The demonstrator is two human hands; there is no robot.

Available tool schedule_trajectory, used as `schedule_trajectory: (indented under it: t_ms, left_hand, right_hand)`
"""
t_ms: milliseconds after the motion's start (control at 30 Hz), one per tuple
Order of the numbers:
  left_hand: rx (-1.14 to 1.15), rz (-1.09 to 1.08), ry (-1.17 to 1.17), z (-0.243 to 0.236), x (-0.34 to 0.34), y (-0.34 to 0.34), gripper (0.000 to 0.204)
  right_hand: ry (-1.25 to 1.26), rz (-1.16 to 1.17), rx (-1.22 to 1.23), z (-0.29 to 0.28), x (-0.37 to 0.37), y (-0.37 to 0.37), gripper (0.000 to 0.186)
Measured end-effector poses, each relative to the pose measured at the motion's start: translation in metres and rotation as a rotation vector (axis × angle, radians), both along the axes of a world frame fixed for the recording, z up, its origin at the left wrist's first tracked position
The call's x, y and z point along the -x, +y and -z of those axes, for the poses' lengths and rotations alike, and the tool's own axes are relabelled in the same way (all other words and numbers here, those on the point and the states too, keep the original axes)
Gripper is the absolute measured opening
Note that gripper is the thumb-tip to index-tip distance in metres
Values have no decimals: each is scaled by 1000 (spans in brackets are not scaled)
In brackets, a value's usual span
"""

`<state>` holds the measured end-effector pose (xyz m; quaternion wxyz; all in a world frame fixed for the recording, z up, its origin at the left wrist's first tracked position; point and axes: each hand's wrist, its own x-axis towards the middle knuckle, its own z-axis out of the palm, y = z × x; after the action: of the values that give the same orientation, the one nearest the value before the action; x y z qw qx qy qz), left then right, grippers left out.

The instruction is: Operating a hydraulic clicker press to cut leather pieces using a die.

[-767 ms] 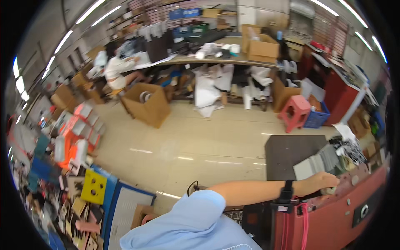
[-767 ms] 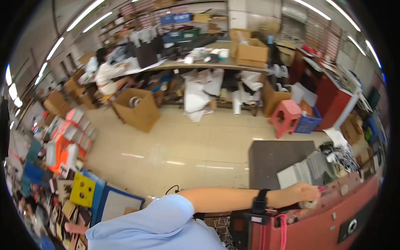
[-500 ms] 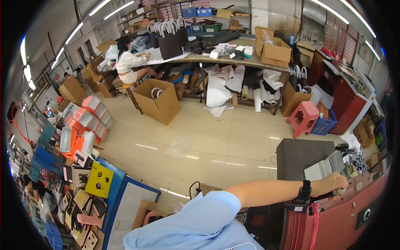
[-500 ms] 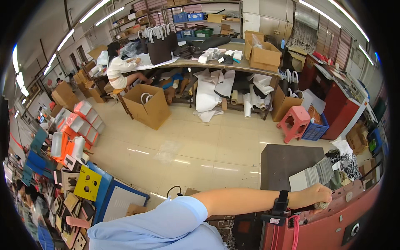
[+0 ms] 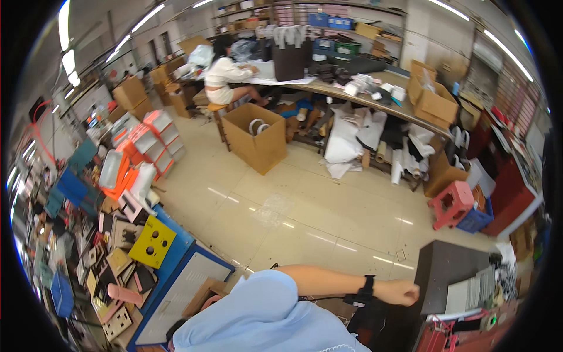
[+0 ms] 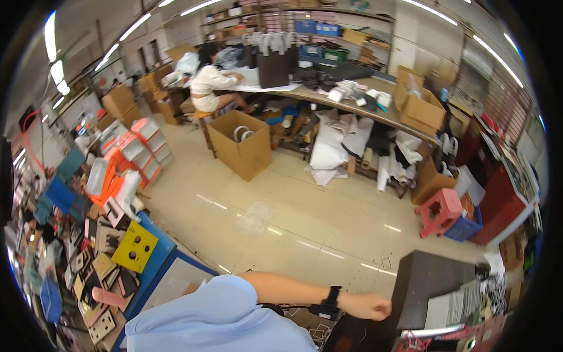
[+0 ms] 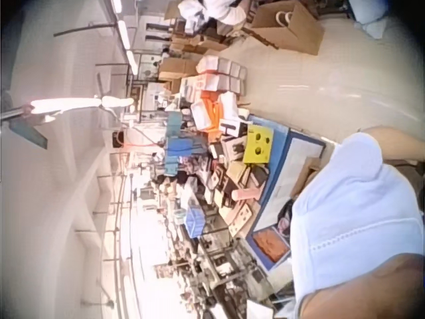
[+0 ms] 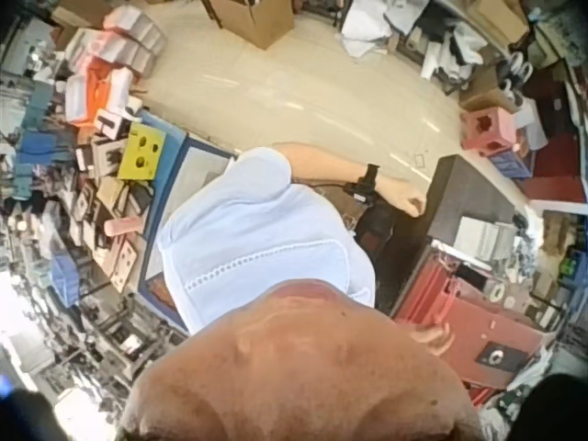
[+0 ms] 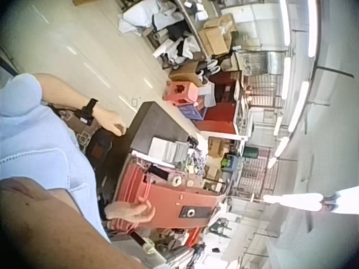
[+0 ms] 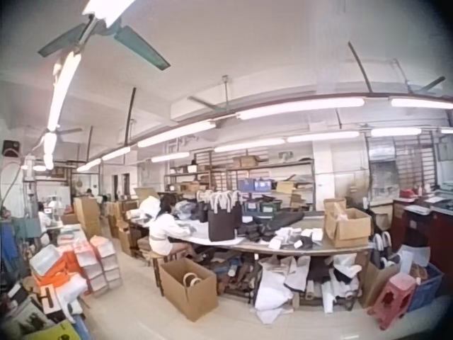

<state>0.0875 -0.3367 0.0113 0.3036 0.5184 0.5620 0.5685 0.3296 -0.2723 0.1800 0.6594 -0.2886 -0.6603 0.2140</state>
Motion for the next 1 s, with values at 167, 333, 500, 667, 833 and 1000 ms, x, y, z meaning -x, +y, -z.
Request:
schedule_trajectory:
  t_ms: [167, 333, 500, 667, 833, 1000]
  left_hand:
    - [434, -220, 48, 85, 22, -174, 33]
    - [763, -881, -107, 107, -52, -357, 43]
    - [916, -1135, -528, 131, -176, -392, 52]
    - [719, -1073, -552, 159, -240, -345, 48]
    - [852, -971, -601, 152, -243, -340, 41]
    - [854, -983, -508, 161, -237, -339, 42]
  right_hand:
    - [-208, -792, 418, 73, 78, -20, 19]
    - [-485, -1155, 496, 80, 136, -37, 21]
    - [-687, -1245, 376, 63, 183, -57, 25]
    - [-635, -1498, 320, 76, 215, -75, 22]
    - [-559, -1618, 313, 86, 227, -77, 20]
    - [-607, -1585, 367, 95, 225, -65, 21]
